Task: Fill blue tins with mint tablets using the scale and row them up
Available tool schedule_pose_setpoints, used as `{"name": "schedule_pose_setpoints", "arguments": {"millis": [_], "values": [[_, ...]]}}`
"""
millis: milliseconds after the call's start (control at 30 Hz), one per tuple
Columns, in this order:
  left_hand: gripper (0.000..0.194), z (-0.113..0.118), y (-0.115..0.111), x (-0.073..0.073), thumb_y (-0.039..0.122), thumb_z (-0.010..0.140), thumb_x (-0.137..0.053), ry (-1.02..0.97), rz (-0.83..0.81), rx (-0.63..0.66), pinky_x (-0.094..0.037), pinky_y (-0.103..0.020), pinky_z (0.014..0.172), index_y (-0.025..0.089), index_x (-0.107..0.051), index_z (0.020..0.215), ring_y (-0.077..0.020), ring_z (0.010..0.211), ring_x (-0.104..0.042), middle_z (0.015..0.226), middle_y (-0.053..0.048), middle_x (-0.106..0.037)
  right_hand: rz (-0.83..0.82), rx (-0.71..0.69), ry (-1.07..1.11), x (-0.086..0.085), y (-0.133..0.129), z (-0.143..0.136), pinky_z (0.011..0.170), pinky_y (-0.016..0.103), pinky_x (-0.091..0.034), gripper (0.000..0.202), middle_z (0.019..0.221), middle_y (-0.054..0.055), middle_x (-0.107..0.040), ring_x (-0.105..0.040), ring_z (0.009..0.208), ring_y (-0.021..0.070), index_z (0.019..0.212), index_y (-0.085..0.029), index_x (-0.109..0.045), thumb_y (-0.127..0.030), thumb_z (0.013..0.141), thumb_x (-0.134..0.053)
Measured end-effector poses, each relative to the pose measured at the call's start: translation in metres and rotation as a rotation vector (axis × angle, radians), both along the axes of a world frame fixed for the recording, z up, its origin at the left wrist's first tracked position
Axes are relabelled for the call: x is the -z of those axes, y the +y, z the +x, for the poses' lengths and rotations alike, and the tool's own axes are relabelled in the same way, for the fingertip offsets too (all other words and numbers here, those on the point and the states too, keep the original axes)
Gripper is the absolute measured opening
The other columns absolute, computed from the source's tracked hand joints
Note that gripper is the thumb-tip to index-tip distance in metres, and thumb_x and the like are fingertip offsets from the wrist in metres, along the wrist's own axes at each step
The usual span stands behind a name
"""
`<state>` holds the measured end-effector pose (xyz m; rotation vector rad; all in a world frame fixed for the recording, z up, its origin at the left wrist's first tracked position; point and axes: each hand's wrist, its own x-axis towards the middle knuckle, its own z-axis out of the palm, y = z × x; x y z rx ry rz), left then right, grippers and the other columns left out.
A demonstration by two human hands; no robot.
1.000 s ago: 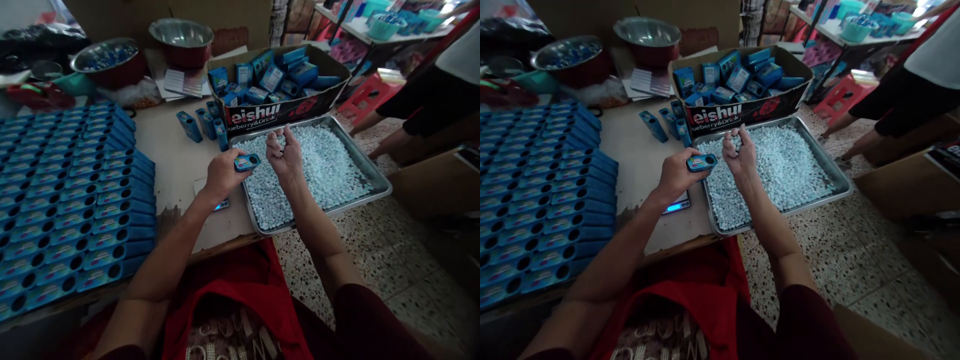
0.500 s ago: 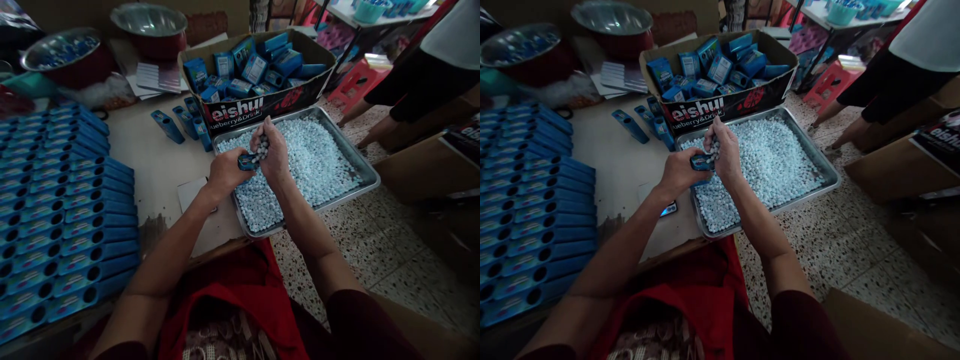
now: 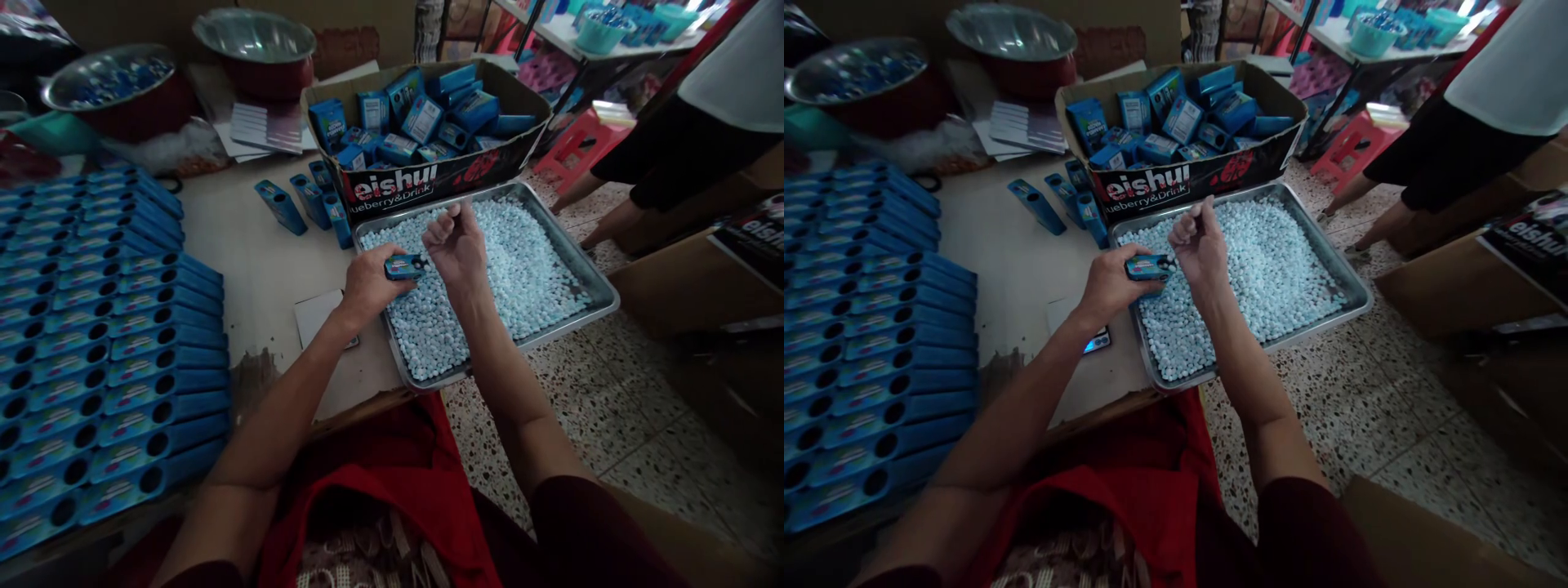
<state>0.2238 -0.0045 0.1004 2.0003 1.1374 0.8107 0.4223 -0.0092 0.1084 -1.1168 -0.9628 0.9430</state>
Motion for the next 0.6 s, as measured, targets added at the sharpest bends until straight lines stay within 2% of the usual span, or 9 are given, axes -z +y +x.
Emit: {"name": "schedule_pose_setpoints", "arguments": {"millis": [100, 200, 267, 367, 467, 533, 600], "values": [[0.058, 0.004, 0.006, 0.017, 0.019, 0.06, -0.108, -0.238, -0.178, -0.01, -0.067, -0.042, 0.099, 0.027, -0.08, 0.11, -0.0304, 0.107, -0.084, 0.108, 0.0, -0.086, -0.031, 0.019, 0.112, 0.015, 0.009, 0.033, 0.059, 0.034, -0.049, 0.052, 0.075, 0.0, -0.053, -0.053, 0.07, 0.0207, 0.095, -0.03, -0.069, -0.081, 0.104, -0.07], [0.062, 0.008, 0.008, 0.029, 0.025, 0.059, -0.11, -0.432, -0.285, -0.013, -0.069, -0.042, 0.096, 0.027, -0.077, 0.111, -0.0293, 0.107, -0.084, 0.107, 0.0, -0.085, -0.071, 0.129, 0.318, 0.027, 0.016, 0.05, 0.061, 0.031, -0.057, 0.048, 0.079, 0.001, -0.054, -0.06, 0.074, 0.0191, 0.082, -0.027, -0.056, -0.066, 0.102, -0.078], [0.063, 0.008, 0.007, 0.03, 0.031, 0.059, -0.112, -0.491, -0.285, 0.011, -0.07, -0.041, 0.094, 0.027, -0.077, 0.111, -0.0287, 0.104, -0.083, 0.104, 0.001, -0.085, -0.128, 0.195, 0.482, 0.027, 0.018, 0.045, 0.063, 0.028, -0.062, 0.039, 0.084, 0.002, -0.057, -0.065, 0.077, 0.0172, 0.083, -0.026, -0.053, -0.048, 0.104, -0.077], [0.061, -0.007, 0.005, 0.025, 0.038, 0.059, -0.113, -0.52, -0.228, 0.012, -0.069, -0.04, 0.091, 0.027, -0.079, 0.109, -0.0265, 0.098, -0.082, 0.1, 0.002, -0.083, -0.23, 0.26, 0.756, 0.018, 0.014, 0.021, 0.062, 0.02, -0.066, 0.016, 0.092, 0.003, -0.063, -0.069, 0.08, 0.0136, 0.094, -0.026, -0.058, -0.015, 0.104, -0.067], [0.059, -0.036, 0.002, 0.02, 0.04, 0.062, -0.113, -0.543, -0.148, -0.059, -0.069, -0.038, 0.092, 0.028, -0.079, 0.108, -0.024, 0.096, -0.08, 0.102, 0.002, -0.083, -0.308, 0.168, 0.925, 0.005, 0.007, 0.001, 0.054, 0.011, -0.059, 0.031, 0.096, 0.003, -0.068, -0.065, 0.072, 0.0091, 0.108, -0.024, -0.063, 0.004, 0.1, -0.053], [0.058, -0.058, -0.001, 0.022, 0.04, 0.062, -0.113, -0.57, -0.132, -0.121, -0.069, -0.037, 0.092, 0.028, -0.078, 0.107, -0.0231, 0.096, -0.079, 0.102, 0.003, -0.082, -0.335, 0.02, 0.915, 0.0, 0.004, -0.003, 0.049, 0.007, -0.05, 0.034, 0.097, 0.001, -0.071, -0.058, 0.064, 0.0058, 0.112, -0.023, -0.065, 0.006, 0.102, -0.05], [0.058, -0.08, -0.006, 0.028, 0.037, 0.06, -0.112, -0.594, -0.148, -0.196, -0.068, -0.036, 0.089, 0.028, -0.077, 0.106, -0.0221, 0.094, -0.078, 0.099, 0.003, -0.08, -0.336, -0.117, 0.822, -0.002, 0.002, -0.003, 0.044, 0.006, -0.042, 0.026, 0.094, -0.001, -0.071, -0.05, 0.057, 0.0039, 0.109, -0.022, -0.067, 0.001, 0.105, -0.056]]}}
